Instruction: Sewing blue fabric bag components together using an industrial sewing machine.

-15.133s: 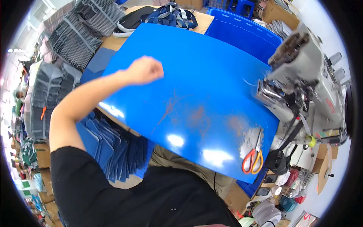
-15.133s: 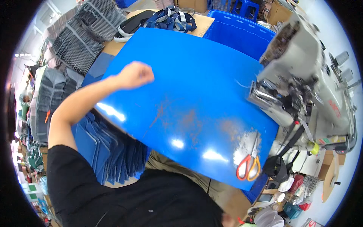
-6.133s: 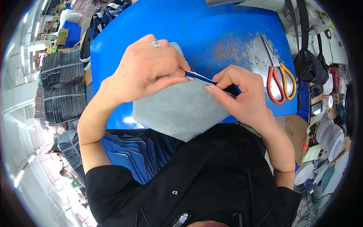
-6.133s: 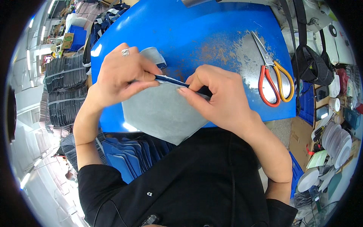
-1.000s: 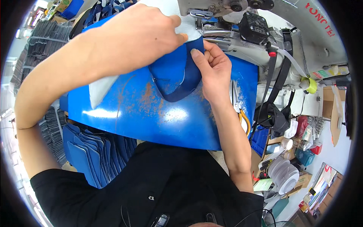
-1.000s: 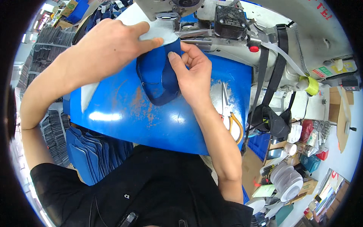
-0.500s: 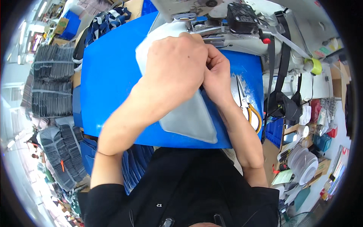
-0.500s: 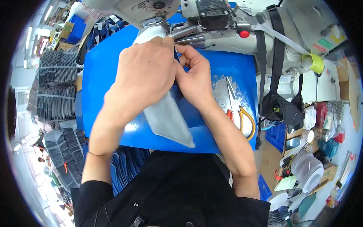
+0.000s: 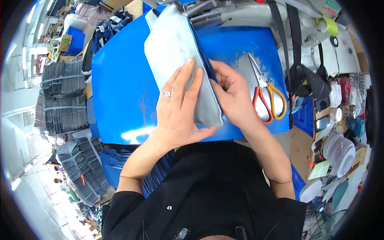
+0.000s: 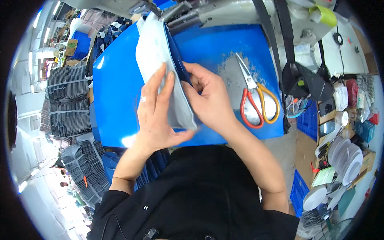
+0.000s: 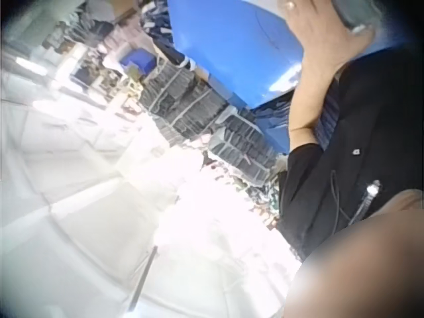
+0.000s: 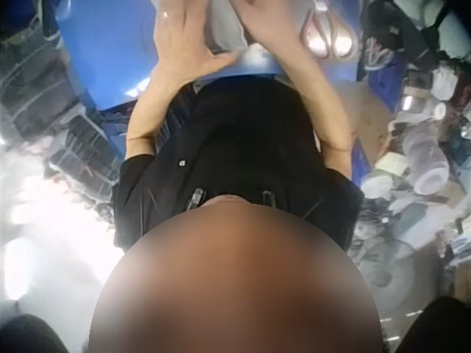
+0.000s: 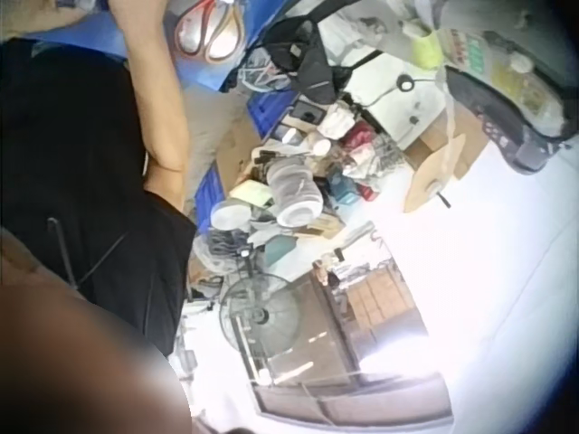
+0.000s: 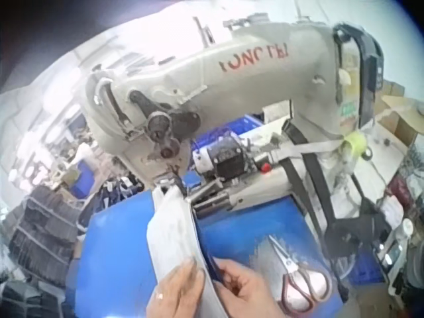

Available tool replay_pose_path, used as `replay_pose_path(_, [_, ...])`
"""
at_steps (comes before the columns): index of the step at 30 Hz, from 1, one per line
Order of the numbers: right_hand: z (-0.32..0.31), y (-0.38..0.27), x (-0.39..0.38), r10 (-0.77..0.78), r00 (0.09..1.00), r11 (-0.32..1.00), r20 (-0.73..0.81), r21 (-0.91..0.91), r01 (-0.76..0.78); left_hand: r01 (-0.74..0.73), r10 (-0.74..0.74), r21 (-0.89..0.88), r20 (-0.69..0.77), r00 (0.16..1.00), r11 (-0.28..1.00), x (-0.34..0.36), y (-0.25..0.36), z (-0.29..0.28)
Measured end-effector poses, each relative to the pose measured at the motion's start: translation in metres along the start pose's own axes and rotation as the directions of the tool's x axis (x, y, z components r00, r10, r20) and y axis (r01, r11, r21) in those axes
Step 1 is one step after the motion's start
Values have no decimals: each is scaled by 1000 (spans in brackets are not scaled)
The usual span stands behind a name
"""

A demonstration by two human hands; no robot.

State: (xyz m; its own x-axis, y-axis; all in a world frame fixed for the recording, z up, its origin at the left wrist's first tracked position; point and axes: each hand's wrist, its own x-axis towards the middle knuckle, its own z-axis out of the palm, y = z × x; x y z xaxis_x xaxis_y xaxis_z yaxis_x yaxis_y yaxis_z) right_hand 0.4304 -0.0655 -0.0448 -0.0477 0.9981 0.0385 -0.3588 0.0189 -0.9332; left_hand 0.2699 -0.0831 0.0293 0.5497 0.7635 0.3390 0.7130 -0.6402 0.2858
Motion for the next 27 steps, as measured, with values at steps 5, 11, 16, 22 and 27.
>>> replay_pose_path(5, [2, -9, -16, 24, 1000, 993, -16, 112, -22, -84, 79, 44, 94, 992, 995, 3, -2, -17])
replay_pose_path(11, [2, -17, -19, -41, 997, 989, -60, -145, 32, 2, 24, -201, 124, 992, 979, 12, -5, -31])
replay_pose_path(16, [5, -17, -20, -111, 991, 974, -72, -208, 94, 126, -56, -386, 188, 981, 914, 16, -12, -44])
replay_pose_path(22, [2, -16, -18, -126, 990, 959, -56, -261, 108, 323, -199, -595, 267, 943, 736, 24, -13, -45])
replay_pose_path(27, [3, -18, -13, -93, 994, 978, -57, -195, 80, 292, -119, -598, 312, 943, 746, 32, -21, -50])
